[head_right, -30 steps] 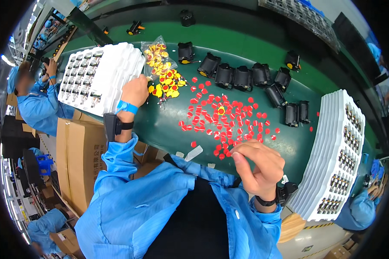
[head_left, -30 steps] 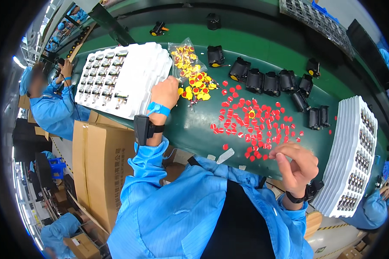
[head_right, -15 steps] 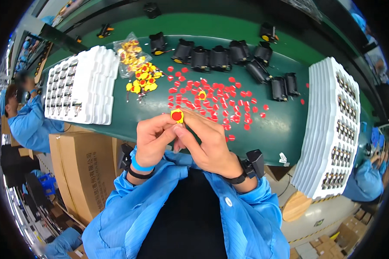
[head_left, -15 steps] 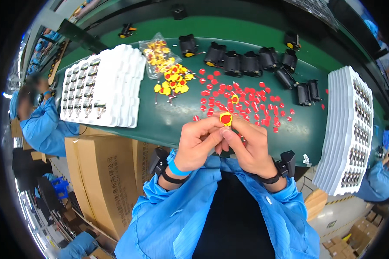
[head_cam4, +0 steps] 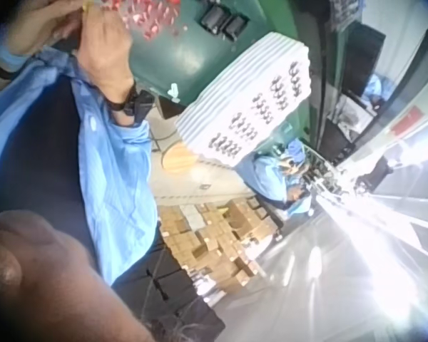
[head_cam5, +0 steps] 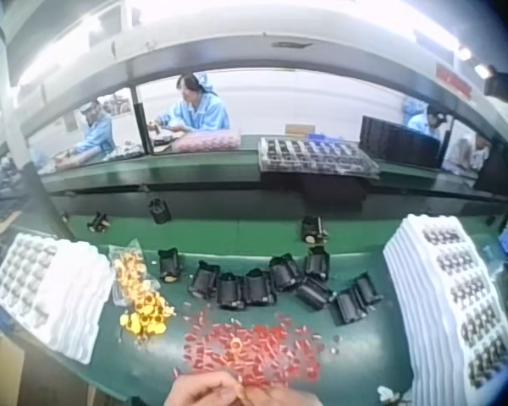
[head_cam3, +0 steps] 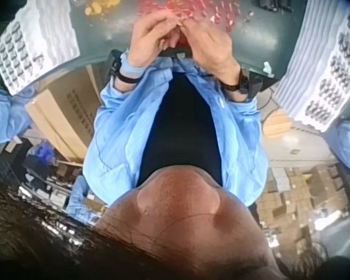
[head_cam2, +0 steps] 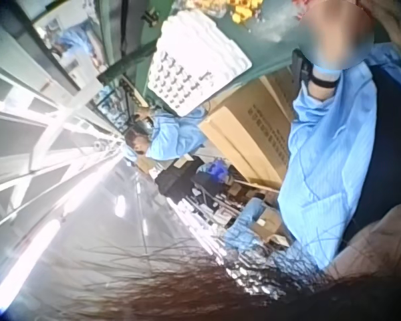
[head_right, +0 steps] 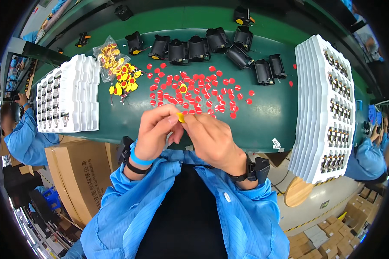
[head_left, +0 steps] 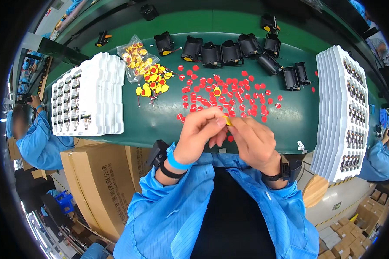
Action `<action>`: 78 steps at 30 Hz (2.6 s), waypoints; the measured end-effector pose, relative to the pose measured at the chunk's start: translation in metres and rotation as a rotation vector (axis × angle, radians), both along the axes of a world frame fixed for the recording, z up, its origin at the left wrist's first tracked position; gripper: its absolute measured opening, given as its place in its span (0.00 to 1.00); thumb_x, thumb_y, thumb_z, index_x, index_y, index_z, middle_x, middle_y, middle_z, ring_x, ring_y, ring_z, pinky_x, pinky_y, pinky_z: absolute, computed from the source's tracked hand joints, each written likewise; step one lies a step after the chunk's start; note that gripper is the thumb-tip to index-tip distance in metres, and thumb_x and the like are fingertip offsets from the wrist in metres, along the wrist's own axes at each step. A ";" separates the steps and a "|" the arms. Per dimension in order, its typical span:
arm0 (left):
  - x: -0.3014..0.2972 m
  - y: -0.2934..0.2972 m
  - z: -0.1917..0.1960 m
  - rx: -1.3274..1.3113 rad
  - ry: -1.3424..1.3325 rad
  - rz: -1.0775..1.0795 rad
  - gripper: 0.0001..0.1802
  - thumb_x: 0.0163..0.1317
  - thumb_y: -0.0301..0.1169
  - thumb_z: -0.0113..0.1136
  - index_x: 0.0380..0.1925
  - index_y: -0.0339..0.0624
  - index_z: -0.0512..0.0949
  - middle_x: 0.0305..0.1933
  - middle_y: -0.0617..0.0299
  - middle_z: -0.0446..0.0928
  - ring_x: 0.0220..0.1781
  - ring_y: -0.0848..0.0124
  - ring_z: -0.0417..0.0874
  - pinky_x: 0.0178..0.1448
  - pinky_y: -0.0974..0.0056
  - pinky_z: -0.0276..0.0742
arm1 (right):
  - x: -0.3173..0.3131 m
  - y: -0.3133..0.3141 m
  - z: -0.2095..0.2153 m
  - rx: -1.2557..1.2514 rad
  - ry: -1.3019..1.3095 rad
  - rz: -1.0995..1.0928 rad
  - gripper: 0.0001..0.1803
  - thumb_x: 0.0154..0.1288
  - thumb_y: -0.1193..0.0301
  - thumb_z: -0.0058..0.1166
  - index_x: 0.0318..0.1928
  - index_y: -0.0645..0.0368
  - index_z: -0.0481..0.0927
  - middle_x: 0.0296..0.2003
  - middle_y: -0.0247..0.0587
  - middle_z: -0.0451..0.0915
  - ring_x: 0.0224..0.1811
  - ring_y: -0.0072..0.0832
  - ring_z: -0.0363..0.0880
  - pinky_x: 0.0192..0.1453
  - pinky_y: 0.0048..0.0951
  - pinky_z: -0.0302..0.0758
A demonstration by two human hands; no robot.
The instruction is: Assembling small plastic housings and electronic components on a factory production line.
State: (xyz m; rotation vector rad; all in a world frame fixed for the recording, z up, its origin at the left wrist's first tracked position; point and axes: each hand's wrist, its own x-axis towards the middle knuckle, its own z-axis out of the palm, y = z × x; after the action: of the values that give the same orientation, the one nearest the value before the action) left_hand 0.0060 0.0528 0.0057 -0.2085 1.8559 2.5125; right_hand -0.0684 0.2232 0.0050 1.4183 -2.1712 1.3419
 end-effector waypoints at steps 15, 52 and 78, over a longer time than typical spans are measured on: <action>0.009 0.019 -0.019 -0.236 0.016 -0.103 0.09 0.75 0.29 0.52 0.42 0.34 0.78 0.26 0.65 0.79 0.26 0.82 0.75 0.29 0.74 0.68 | 0.016 0.021 -0.026 -0.386 -1.495 0.174 0.11 0.76 0.71 0.52 0.35 0.64 0.78 0.22 0.35 0.78 0.17 0.14 0.70 0.19 0.17 0.59; -0.004 0.034 -0.028 -0.294 0.150 -0.075 0.05 0.68 0.20 0.55 0.37 0.28 0.80 0.27 0.58 0.82 0.27 0.75 0.83 0.30 0.70 0.76 | 0.013 0.033 -0.029 -0.553 -1.716 0.131 0.11 0.76 0.70 0.52 0.36 0.64 0.77 0.20 0.35 0.76 0.14 0.15 0.65 0.17 0.17 0.56; -0.084 -0.134 0.064 -1.447 0.166 0.422 0.21 0.67 0.38 0.59 0.19 0.33 0.76 0.17 0.47 0.70 0.18 0.49 0.72 0.25 0.52 0.64 | -0.011 0.096 -0.057 -0.782 -1.382 -0.187 0.08 0.77 0.72 0.49 0.39 0.63 0.74 0.19 0.35 0.69 0.11 0.18 0.59 0.14 0.19 0.55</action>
State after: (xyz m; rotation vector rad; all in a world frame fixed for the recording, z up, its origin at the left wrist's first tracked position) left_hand -0.0778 -0.0814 0.0702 -0.3918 3.5223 0.7460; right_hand -0.0794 0.3190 -0.0521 -0.1677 -1.6447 3.0734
